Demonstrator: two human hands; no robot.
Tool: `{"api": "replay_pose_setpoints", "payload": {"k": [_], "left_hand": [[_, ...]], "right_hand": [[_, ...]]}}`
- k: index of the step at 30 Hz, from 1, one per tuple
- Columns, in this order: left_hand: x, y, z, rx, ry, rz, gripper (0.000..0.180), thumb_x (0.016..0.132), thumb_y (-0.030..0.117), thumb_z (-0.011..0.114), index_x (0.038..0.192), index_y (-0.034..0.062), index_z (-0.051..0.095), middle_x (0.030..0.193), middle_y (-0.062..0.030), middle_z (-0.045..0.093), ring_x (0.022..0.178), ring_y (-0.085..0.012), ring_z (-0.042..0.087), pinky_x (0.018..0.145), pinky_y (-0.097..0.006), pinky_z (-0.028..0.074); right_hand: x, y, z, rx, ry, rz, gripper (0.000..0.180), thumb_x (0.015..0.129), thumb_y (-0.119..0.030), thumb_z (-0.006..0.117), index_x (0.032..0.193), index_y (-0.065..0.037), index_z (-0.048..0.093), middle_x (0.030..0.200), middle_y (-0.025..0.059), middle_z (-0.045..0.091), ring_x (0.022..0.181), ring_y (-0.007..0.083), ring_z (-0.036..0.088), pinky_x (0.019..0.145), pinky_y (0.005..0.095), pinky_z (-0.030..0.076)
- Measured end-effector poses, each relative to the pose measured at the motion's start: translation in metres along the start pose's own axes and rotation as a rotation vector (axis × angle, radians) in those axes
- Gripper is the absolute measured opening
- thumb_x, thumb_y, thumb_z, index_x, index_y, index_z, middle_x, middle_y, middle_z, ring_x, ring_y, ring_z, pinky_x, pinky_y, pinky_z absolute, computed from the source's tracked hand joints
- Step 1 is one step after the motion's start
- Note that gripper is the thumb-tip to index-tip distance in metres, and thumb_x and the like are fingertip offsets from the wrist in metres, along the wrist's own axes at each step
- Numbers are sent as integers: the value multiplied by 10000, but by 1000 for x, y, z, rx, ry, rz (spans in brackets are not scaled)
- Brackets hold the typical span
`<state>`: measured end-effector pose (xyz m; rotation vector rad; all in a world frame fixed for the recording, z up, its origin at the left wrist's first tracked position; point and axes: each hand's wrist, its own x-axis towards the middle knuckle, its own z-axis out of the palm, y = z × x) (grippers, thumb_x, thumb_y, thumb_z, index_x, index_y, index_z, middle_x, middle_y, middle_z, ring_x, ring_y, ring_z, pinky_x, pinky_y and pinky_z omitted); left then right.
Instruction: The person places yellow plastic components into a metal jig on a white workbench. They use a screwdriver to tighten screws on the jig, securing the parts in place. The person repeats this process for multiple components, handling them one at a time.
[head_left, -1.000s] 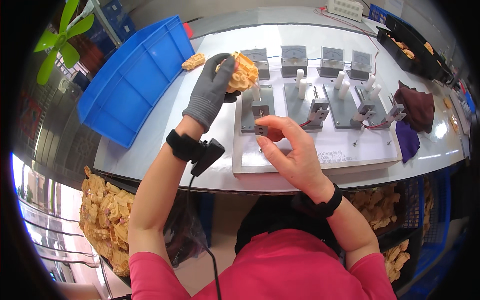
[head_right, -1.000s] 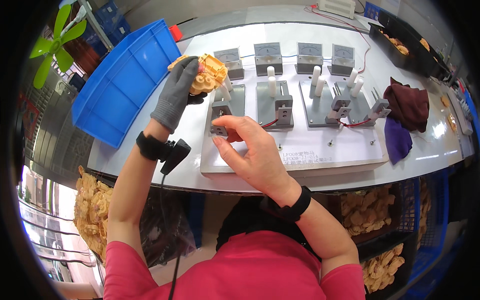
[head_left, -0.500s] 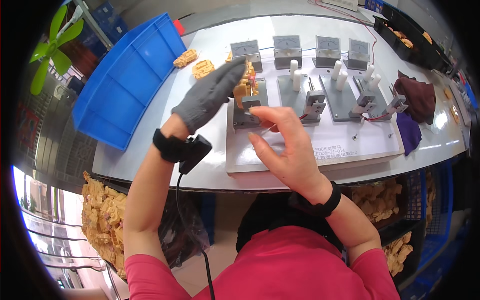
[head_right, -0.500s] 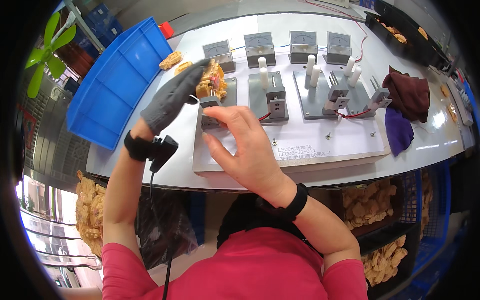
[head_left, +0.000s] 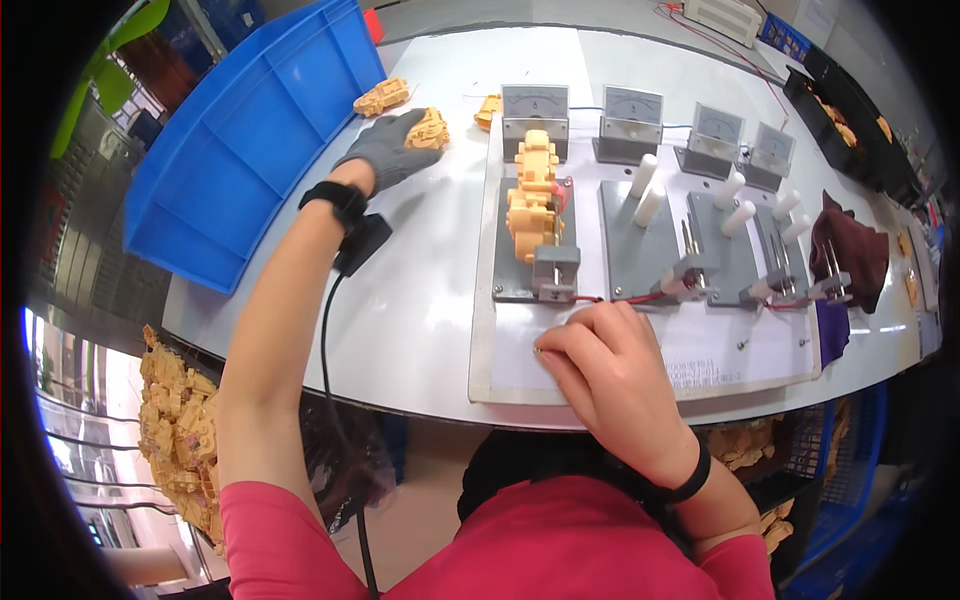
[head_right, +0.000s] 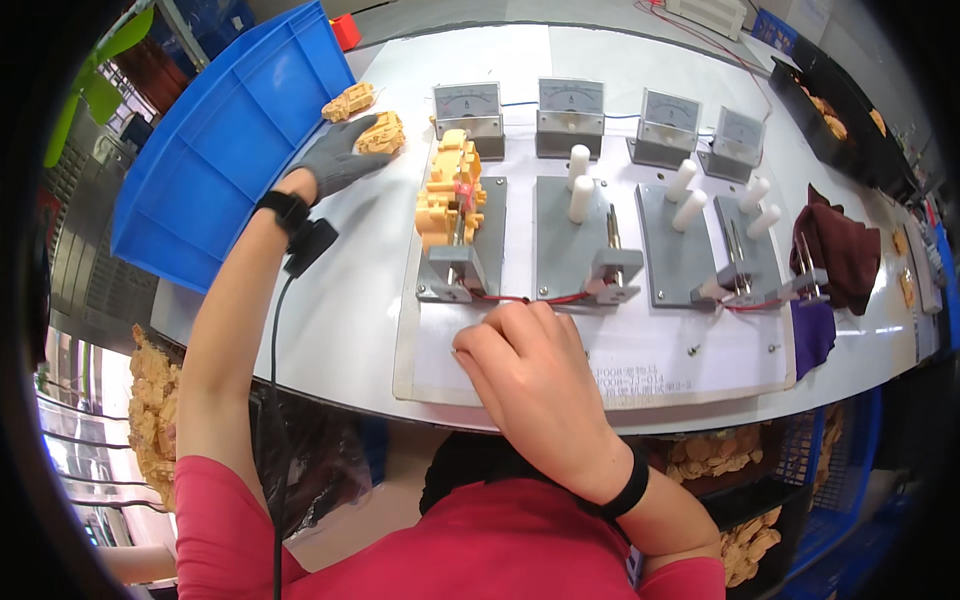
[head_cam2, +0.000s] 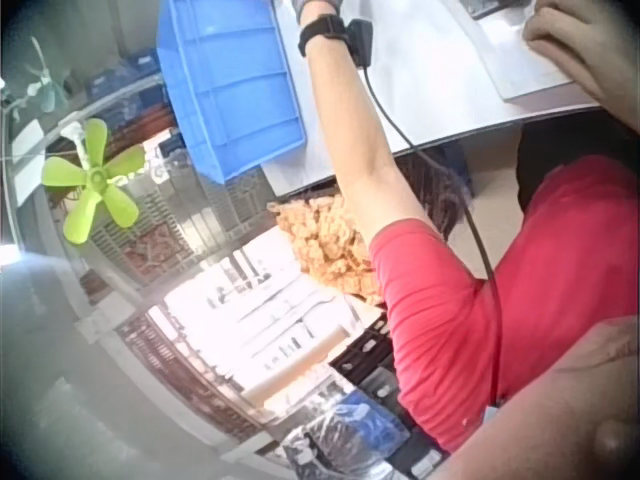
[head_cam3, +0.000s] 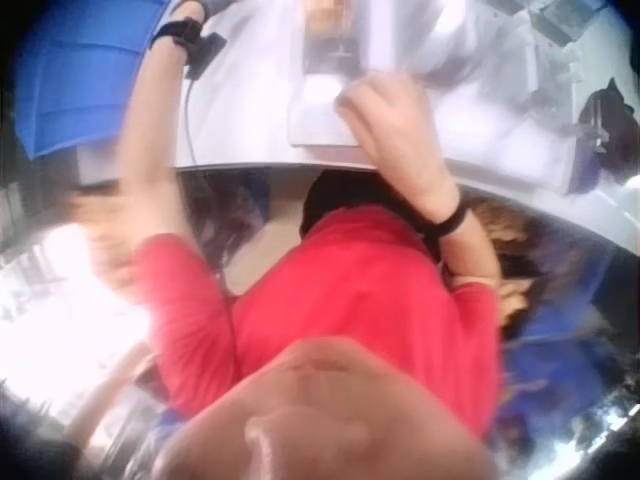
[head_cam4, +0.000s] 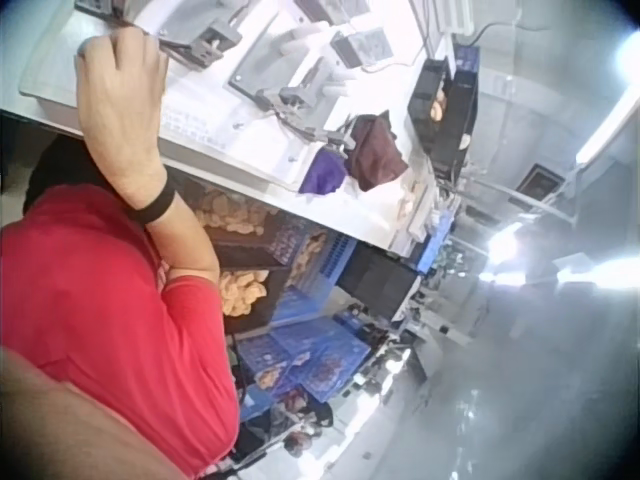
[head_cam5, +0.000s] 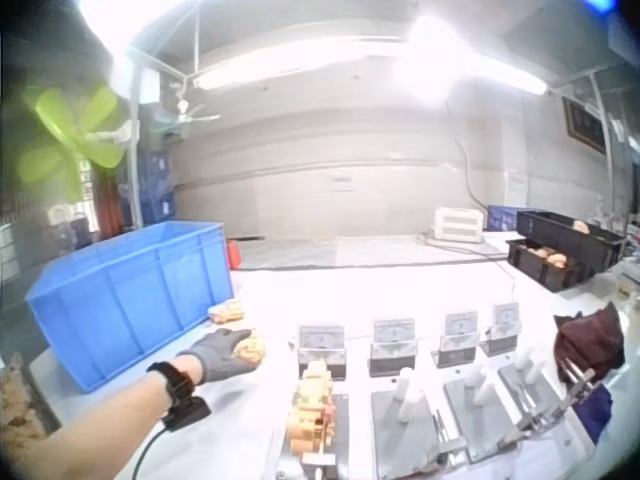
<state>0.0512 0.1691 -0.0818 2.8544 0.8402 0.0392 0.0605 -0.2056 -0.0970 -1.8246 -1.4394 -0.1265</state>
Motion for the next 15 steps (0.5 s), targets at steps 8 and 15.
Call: {"api": "replay_pose_setpoints", "payload": {"k": [8,15], "left_hand": [[33,18,27,65,-41,-148,693,767,451,704,1380,181,528,1369,-201,507,1284,-369,520,1089,-405,431],[-14,-5,12,-1,-32,-197,622,785,305,669,1367,145,519,1344,-188,522,1235,-314,565,1038,-381,466]], "right_hand": [[3,-2,3,-3,5,57,102,837,-95,720,897,-93,638,866,44,555,832,245,552,740,371,414],[2,-1,6,-26,44,14,89,842,-92,717,896,-78,648,867,52,569,842,258,563,743,375,425]]}}
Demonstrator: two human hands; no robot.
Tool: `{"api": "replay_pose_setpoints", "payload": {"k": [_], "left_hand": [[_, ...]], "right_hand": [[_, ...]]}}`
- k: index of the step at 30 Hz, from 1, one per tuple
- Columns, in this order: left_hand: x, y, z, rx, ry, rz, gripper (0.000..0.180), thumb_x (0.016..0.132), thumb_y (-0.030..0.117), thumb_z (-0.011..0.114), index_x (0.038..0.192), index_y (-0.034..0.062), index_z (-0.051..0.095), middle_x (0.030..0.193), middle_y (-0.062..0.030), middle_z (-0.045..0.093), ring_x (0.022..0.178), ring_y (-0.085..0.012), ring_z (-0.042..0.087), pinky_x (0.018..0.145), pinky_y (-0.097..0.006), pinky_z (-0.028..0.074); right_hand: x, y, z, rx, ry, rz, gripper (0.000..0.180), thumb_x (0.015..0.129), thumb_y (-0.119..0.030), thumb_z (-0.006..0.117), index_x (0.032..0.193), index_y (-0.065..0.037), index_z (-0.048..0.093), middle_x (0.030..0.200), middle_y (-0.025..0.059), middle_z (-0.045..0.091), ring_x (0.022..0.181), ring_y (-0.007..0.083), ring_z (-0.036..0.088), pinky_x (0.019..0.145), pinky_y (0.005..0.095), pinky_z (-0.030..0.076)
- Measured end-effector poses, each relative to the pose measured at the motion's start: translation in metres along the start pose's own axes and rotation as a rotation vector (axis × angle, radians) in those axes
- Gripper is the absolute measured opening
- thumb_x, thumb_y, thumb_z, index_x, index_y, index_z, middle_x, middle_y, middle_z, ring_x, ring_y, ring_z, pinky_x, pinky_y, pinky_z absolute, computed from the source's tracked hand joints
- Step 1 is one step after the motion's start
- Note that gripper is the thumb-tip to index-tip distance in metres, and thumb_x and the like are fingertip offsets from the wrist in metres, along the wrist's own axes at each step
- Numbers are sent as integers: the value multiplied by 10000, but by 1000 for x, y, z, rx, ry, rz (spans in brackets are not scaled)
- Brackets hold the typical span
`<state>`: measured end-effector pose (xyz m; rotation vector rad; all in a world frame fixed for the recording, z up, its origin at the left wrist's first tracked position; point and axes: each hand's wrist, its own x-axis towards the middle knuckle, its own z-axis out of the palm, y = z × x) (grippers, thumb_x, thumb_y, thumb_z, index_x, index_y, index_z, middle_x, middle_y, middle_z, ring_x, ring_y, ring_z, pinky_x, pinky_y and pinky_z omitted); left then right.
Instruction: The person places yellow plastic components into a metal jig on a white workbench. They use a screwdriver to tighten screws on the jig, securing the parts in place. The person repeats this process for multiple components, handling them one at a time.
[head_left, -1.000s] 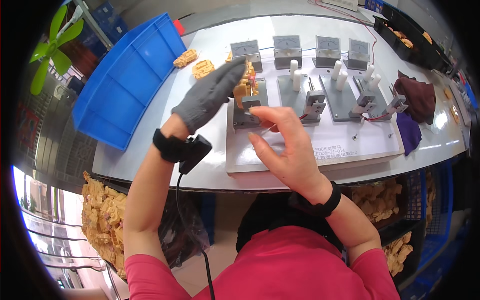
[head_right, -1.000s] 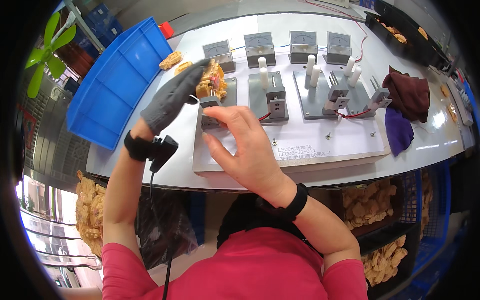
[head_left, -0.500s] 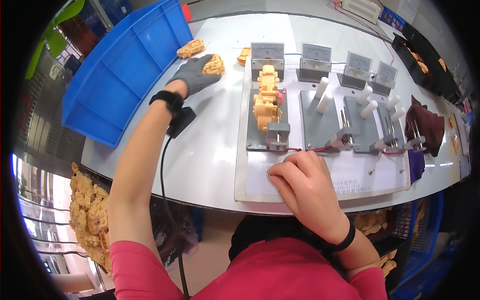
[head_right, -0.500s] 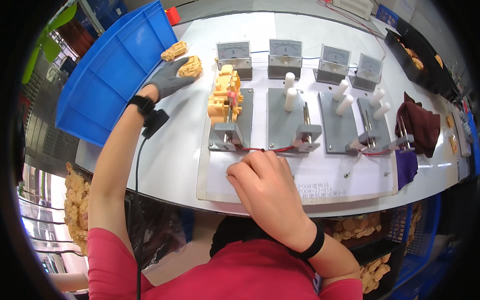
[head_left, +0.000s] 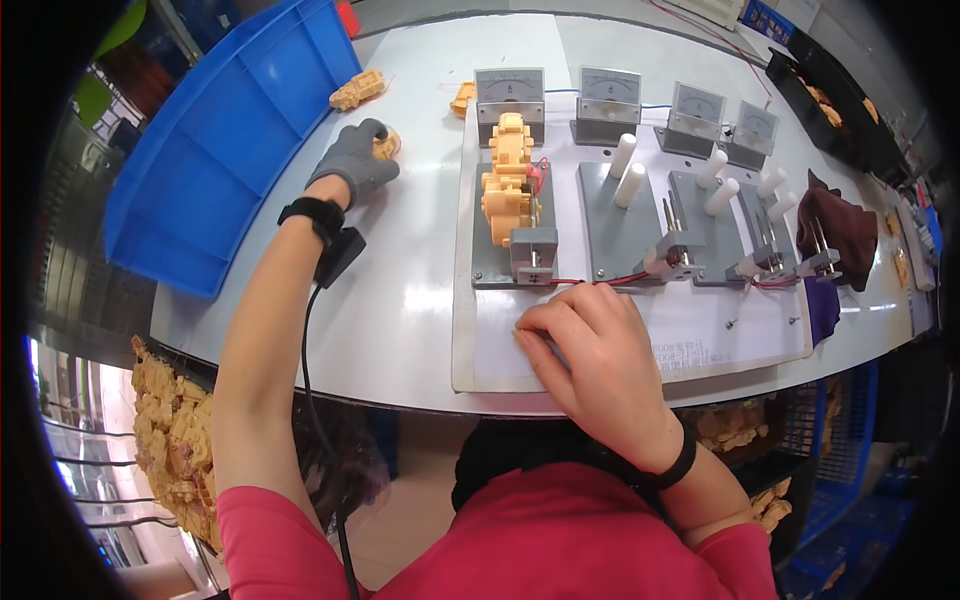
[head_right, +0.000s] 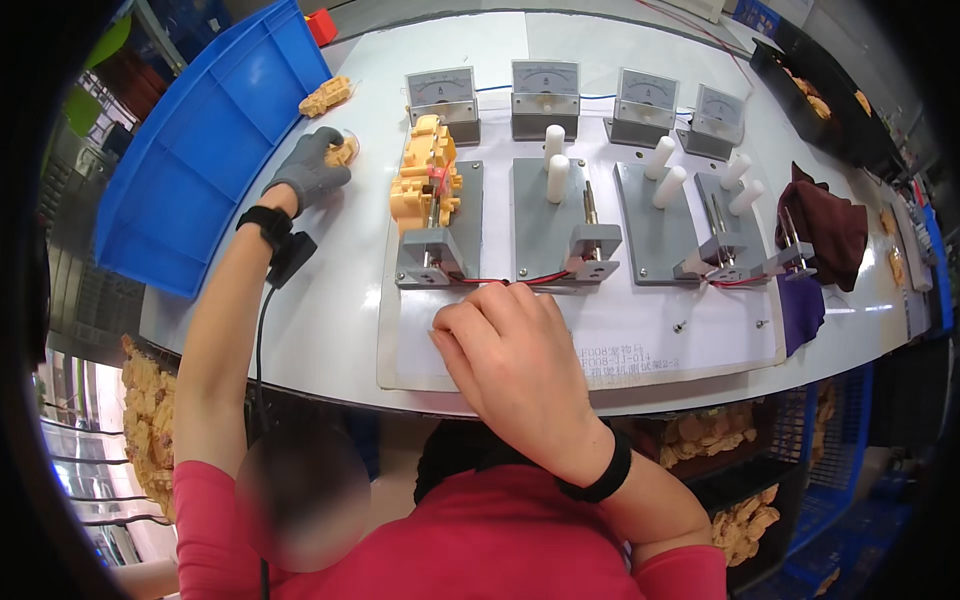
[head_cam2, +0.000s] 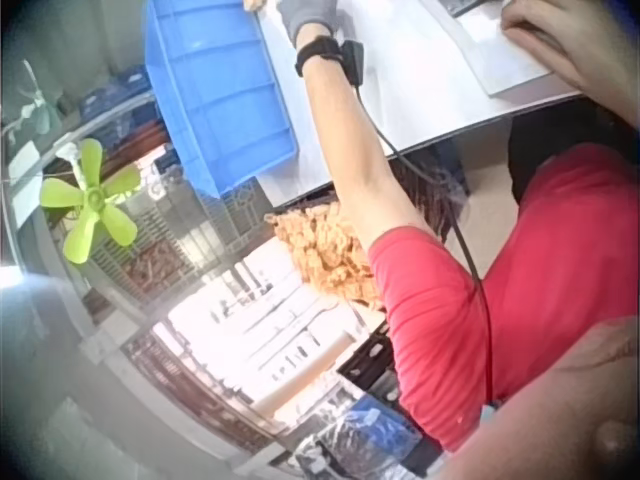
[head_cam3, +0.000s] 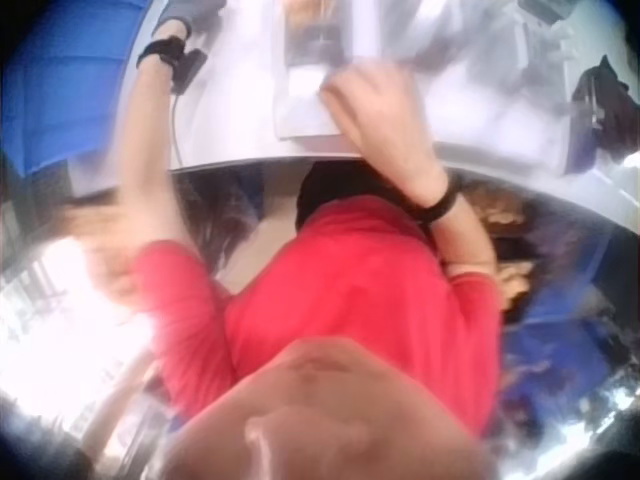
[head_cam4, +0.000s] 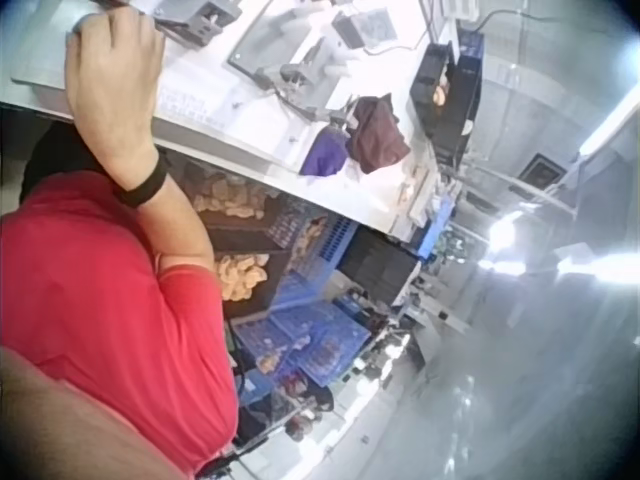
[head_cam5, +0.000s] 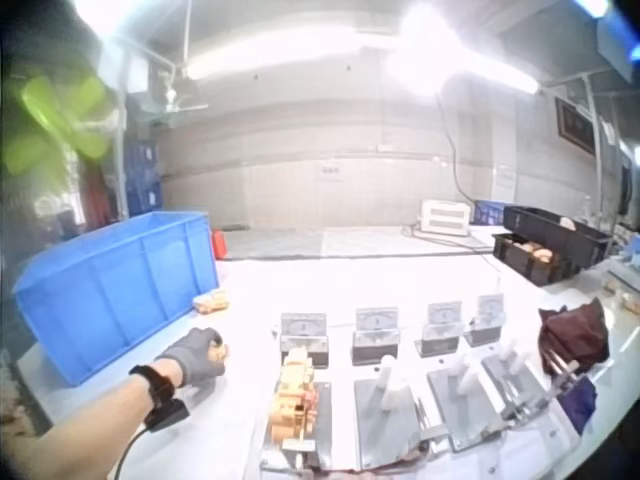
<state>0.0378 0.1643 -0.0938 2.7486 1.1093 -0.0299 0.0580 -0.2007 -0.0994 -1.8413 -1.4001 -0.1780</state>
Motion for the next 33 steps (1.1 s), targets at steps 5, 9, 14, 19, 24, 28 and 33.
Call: {"api": "replay_pose_setpoints", "payload": {"k": [5,9,14,19,24,28,33], "left_hand": [[-60,-17,-19,-747,3,-73,742,798,410,683,1417,72,453,1306,-134,545,1153,-210,585,918,-321,521],[-121,-11,-27,-1305,9,-45,684,848,363,662,1443,110,440,1308,-100,540,1154,-209,589,907,-373,542],[-189,-28,14,-1496,143,308,540,800,-72,726,1260,67,481,1281,-143,563,1148,-211,588,920,-357,537],[-240,-11,46,-2075,-69,-136,551,943,278,668,1413,87,453,1323,-109,541,1180,-227,570,901,-383,541],[-251,-8,72,-2073,-9,-163,536,973,251,602,1446,81,417,1313,-107,542,1176,-230,573,904,-402,538],[-256,-9,85,-1751,100,58,543,980,200,562,1474,60,387,1329,-109,516,1203,-231,559,934,-396,542],[-261,-5,82,-1692,127,86,522,977,127,537,1463,17,380,1343,-121,478,1213,-239,555,959,-378,556]], "right_hand": [[-2,1,1,-17,41,-31,74,851,-105,708,894,-85,651,869,44,570,842,250,566,736,375,433],[-5,1,1,-34,66,-25,61,860,-113,703,892,-85,659,872,44,579,844,252,573,739,378,439],[-5,-1,4,-5,76,-5,36,868,-110,692,882,-86,669,851,46,591,847,261,584,757,382,451],[-5,-2,5,-28,65,-3,51,868,-114,690,897,-79,668,877,56,604,876,271,594,768,387,460],[-2,-9,-24,55,-125,2,156,888,-105,667,1036,-59,648,972,106,624,965,310,602,836,400,483],[36,-29,-96,-142,-241,-115,252,888,-48,645,1137,-87,634,1017,114,643,980,337,618,856,409,504],[120,-6,-93,-492,-257,-587,305,889,-30,656,1175,-137,668,1075,79,663,1029,297,644,883,393,523]]}}
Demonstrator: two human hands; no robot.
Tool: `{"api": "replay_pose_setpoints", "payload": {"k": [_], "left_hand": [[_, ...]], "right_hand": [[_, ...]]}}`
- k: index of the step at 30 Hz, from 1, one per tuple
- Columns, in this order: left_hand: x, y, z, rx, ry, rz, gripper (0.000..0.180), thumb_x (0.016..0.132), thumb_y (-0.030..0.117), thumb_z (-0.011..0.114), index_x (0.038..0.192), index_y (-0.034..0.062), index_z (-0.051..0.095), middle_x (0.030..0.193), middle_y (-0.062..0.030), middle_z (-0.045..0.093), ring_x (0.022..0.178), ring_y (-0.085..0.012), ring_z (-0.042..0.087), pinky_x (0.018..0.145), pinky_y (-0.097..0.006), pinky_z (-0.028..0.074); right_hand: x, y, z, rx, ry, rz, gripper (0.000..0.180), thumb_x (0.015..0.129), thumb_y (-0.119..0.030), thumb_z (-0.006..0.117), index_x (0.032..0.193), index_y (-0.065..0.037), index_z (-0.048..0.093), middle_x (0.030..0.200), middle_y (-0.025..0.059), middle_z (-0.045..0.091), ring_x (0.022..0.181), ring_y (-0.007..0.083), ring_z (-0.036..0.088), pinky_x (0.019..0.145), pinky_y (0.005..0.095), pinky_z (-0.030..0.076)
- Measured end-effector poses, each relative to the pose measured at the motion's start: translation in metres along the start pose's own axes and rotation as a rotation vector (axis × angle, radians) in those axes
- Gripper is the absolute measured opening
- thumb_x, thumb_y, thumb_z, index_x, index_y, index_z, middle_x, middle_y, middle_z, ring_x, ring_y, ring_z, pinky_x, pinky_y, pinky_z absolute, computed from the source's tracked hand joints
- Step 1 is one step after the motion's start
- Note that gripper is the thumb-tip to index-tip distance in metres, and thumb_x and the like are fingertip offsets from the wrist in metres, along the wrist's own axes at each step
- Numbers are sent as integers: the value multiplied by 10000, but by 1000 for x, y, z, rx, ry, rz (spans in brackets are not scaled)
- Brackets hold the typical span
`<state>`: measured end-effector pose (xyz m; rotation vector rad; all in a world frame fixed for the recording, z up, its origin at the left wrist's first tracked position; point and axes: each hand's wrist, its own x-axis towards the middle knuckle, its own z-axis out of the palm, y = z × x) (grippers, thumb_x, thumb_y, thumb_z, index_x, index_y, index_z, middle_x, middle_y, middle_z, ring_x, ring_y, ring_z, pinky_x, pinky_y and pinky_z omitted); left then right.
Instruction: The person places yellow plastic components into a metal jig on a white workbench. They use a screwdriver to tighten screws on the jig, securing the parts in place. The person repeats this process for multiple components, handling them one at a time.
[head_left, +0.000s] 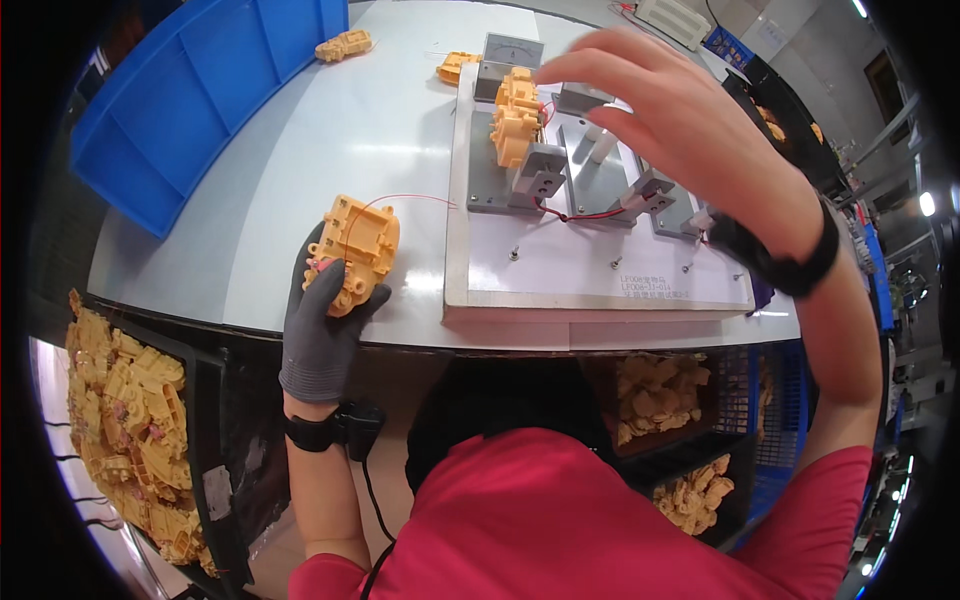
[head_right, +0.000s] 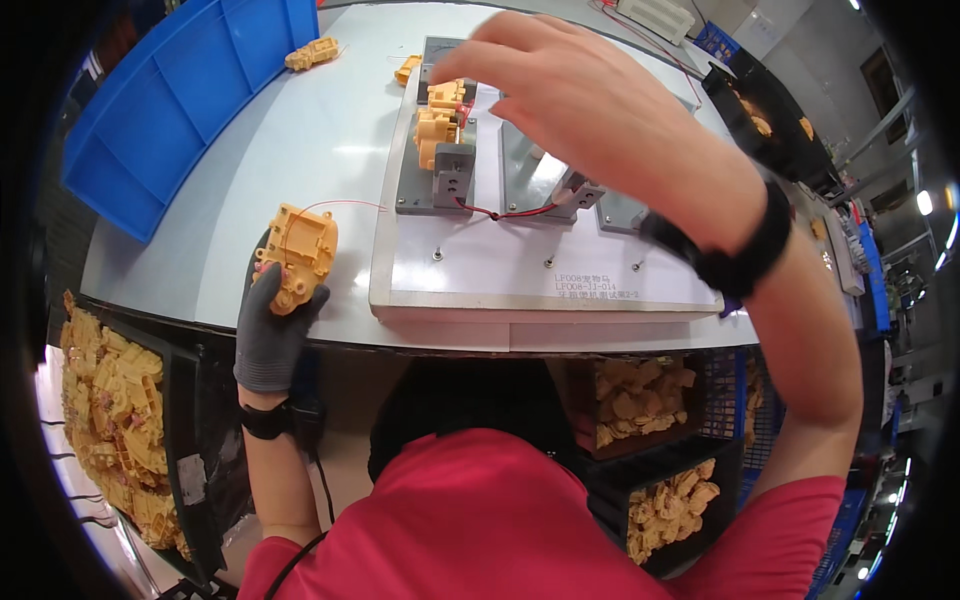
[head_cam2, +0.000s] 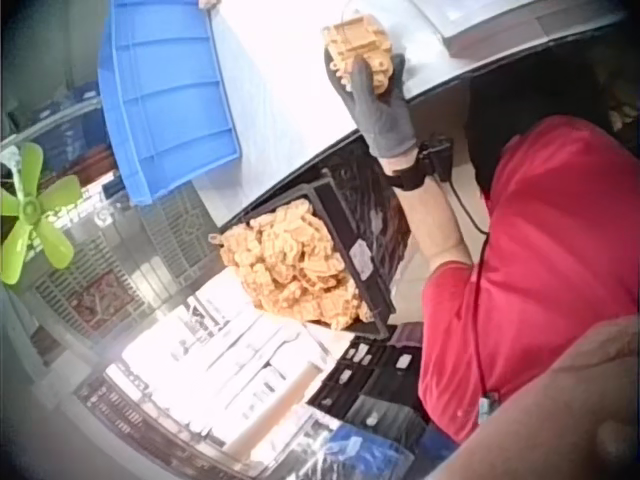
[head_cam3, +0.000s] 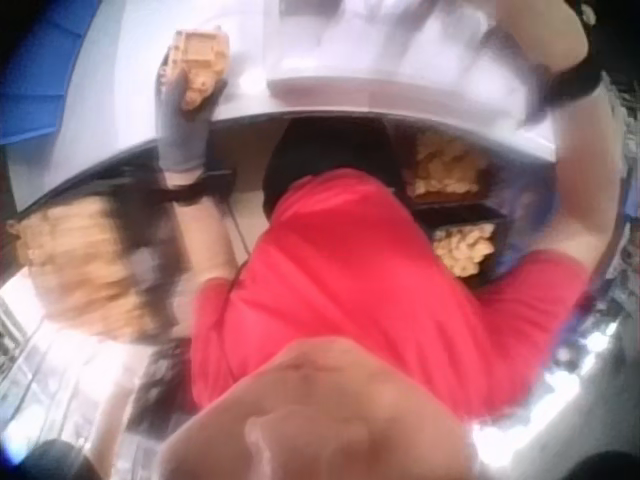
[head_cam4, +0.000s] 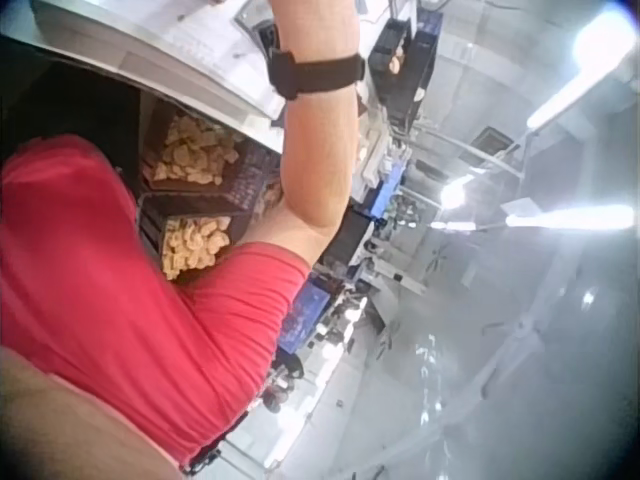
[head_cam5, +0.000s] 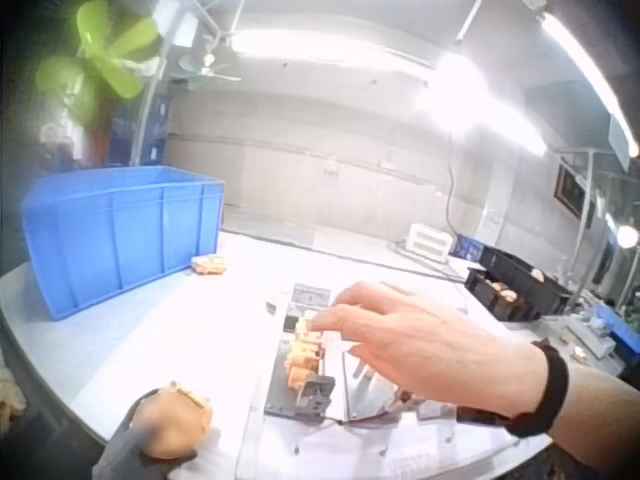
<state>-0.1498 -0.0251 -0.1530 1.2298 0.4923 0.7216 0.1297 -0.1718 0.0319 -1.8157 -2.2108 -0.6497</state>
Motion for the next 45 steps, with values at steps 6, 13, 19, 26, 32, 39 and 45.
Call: {"api": "replay_pose_setpoints", "payload": {"k": [6,13,19,26,32,39,45], "left_hand": [[4,-2,-2,-221,29,-75,473,972,159,617,1385,29,428,1293,-122,507,1189,-236,541,986,-366,508],[2,4,-4,-101,-7,18,463,956,81,602,1386,27,437,1346,-139,483,1209,-249,543,987,-374,528],[4,-14,-13,278,-68,264,432,920,-62,619,1331,-15,495,1433,-176,430,1268,-297,536,991,-408,563],[5,15,6,-384,51,-181,573,935,108,567,1472,46,377,1380,-152,475,1260,-287,543,984,-437,543],[1,9,-1,-344,106,-166,590,951,252,581,1480,73,389,1352,-132,512,1206,-262,579,892,-418,565],[-5,16,-3,-60,13,8,574,1000,424,546,1457,97,430,1370,-103,538,1188,-237,602,839,-299,548],[7,72,58,-654,-150,-82,472,935,123,643,1359,51,452,1234,-94,591,1068,-172,617,755,-286,558]], "right_hand": [[37,15,41,-212,-384,-225,318,872,-68,667,1176,-158,676,1190,43,641,1114,260,621,963,352,499],[61,19,41,-248,-545,-315,244,816,-24,714,1027,-130,656,971,19,689,978,223,672,872,354,530],[62,22,38,-268,-536,-333,249,812,-29,725,1023,-152,679,998,-2,708,948,215,698,796,349,555],[47,17,11,-220,-312,-195,269,842,-55,715,1095,-134,674,1070,38,706,939,238,690,800,366,544],[0,31,-40,-53,-272,157,137,883,-68,680,1019,-80,684,966,60,717,857,248,683,751,350,518],[-100,-39,-35,375,58,722,276,917,-87,667,1187,-33,635,1026,68,660,915,142,615,803,277,463],[-136,-65,17,654,303,886,408,927,-65,666,1322,-53,564,1150,83,626,1028,142,588,873,280,470]]}}
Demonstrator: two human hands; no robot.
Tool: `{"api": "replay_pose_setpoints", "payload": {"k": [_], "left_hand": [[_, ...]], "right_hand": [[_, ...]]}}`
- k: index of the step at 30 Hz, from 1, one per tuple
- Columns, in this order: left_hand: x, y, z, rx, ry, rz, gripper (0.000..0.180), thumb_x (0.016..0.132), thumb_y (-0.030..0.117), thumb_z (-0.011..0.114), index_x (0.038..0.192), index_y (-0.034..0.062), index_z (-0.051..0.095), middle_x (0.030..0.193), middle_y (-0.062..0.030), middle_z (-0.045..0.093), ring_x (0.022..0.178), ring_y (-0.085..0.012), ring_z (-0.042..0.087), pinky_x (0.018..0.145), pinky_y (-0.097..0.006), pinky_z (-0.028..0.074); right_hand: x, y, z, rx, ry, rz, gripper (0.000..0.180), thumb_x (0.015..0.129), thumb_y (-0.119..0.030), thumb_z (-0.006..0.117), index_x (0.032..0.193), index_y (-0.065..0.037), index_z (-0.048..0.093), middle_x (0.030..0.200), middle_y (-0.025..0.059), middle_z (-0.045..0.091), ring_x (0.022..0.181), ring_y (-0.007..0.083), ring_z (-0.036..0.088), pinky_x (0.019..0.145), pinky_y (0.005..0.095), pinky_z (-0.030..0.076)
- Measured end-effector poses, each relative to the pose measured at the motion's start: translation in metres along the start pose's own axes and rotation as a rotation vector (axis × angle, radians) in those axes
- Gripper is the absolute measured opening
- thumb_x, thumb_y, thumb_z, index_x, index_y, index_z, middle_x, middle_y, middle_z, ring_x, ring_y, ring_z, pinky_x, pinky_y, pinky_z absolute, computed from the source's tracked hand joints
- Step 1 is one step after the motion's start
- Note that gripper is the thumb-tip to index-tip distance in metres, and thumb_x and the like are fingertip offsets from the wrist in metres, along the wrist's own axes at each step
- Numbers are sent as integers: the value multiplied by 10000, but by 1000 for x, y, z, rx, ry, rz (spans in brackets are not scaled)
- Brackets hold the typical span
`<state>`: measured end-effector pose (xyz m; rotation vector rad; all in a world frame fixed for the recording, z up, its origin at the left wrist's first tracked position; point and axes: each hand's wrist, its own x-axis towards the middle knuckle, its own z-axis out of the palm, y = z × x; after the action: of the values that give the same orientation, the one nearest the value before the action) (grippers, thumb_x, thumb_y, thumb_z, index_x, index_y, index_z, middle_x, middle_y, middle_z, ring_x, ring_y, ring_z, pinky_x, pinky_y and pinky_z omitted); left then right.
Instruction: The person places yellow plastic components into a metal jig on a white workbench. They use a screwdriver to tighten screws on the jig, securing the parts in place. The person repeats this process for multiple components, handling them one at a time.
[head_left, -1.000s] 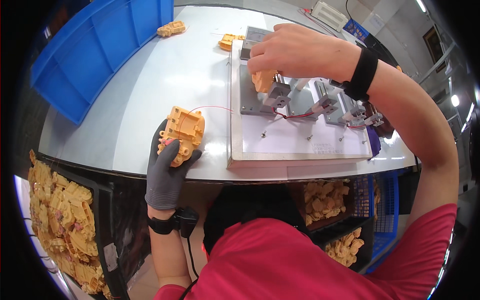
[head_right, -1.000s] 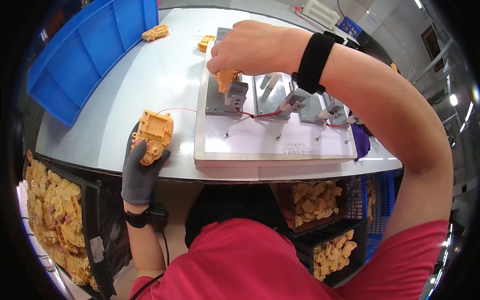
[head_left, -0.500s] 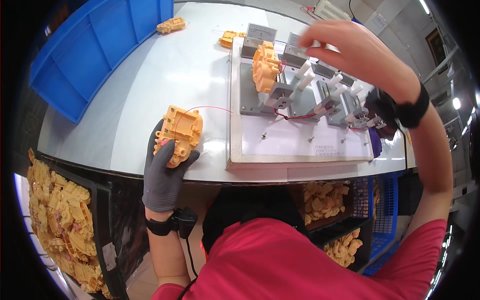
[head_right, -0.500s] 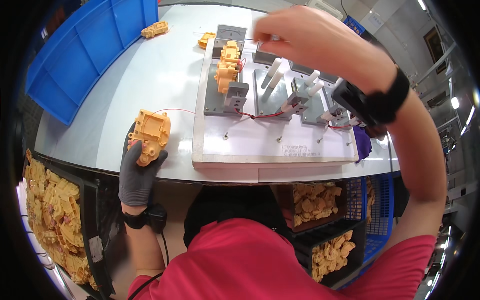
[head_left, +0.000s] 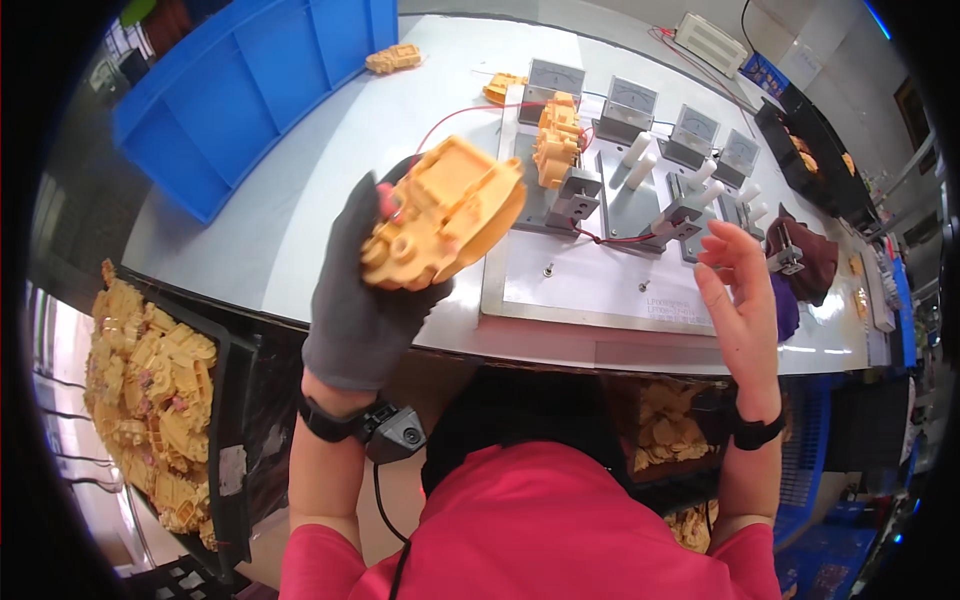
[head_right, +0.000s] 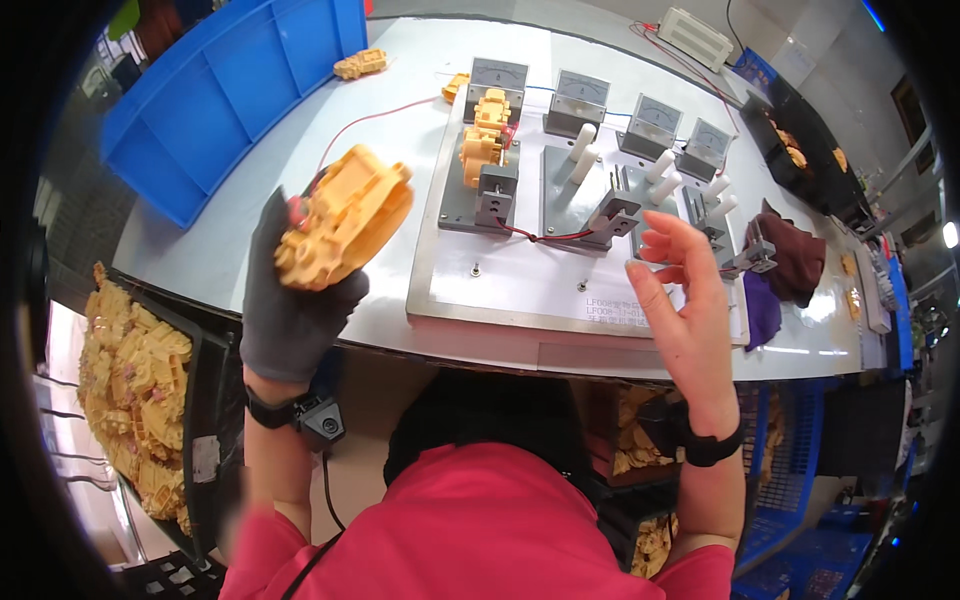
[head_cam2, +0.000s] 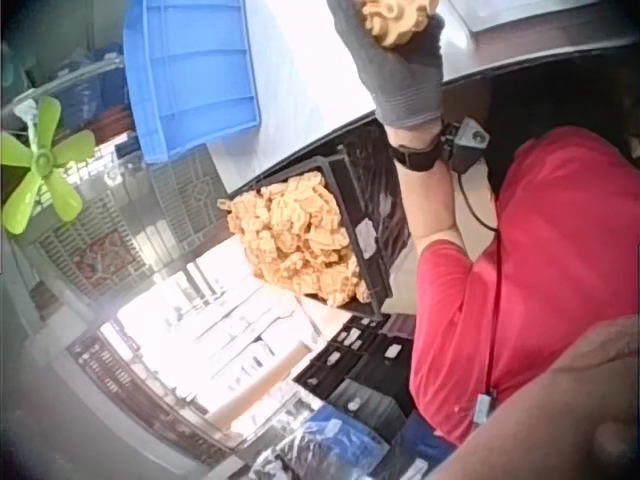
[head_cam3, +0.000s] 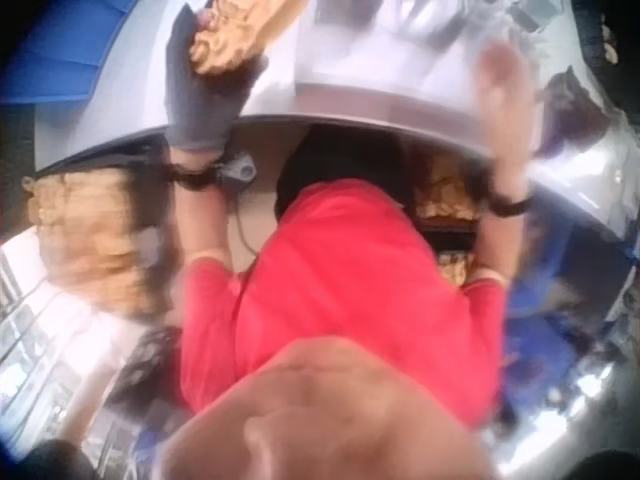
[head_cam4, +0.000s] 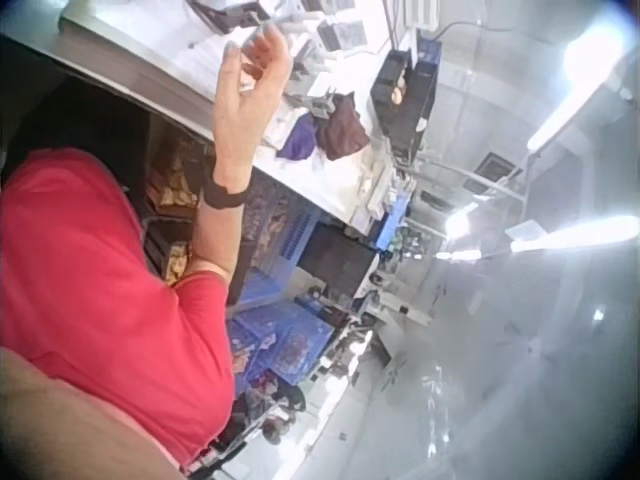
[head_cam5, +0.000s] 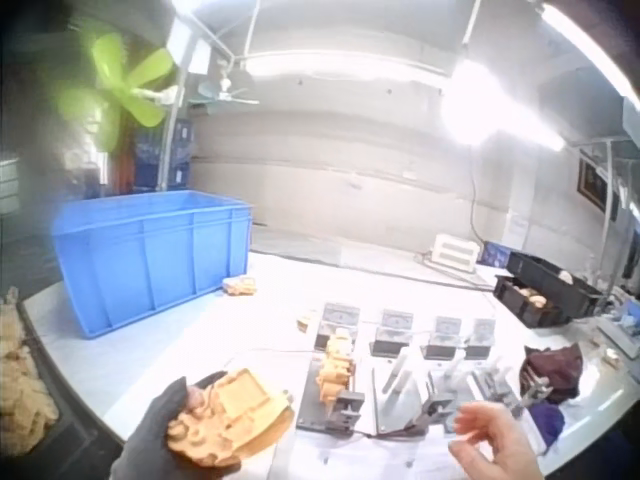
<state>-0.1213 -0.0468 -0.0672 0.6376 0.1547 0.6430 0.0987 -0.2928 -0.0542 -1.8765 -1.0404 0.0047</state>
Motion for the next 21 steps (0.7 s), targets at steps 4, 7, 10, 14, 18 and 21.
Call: {"api": "replay_pose_setpoints", "payload": {"k": [4,7,10,14,18,21], "left_hand": [[28,2,19,-66,65,-166,428,972,379,631,1245,55,570,1027,-110,677,805,-163,665,647,-255,554],[42,5,26,-91,130,-262,392,957,410,650,1174,87,603,1027,-60,660,846,-158,648,622,-253,544],[50,2,32,-197,82,-326,481,960,397,648,1279,54,538,1055,-106,659,787,-136,649,610,-229,550],[55,0,36,-192,26,-388,562,975,402,618,1372,34,465,1118,-151,657,692,-104,638,581,-214,548],[60,-6,43,-195,-47,-431,571,994,411,579,1383,12,457,1143,-155,660,637,-77,614,547,-209,522],[62,-10,51,-179,-70,-452,570,1001,414,565,1383,6,460,1132,-153,665,619,-58,585,521,-200,480]], "right_hand": [[-4,13,23,196,57,19,402,943,-51,647,1334,-56,552,1134,75,609,999,130,590,872,281,477],[-4,22,32,327,81,4,394,953,-62,645,1334,-55,548,1119,67,603,989,121,590,873,282,479],[-7,28,40,368,134,-23,402,952,-69,652,1340,-60,547,1150,70,596,1003,127,587,871,282,479],[-9,34,46,417,210,-36,407,951,-67,651,1345,-61,546,1172,74,595,1017,141,591,867,283,481],[-8,33,43,392,190,-59,407,949,-83,655,1342,-63,551,1175,83,603,1019,152,601,865,285,482],[-7,33,43,392,182,-53,407,948,-106,659,1340,-71,558,1176,92,610,1016,158,609,864,291,480]]}}
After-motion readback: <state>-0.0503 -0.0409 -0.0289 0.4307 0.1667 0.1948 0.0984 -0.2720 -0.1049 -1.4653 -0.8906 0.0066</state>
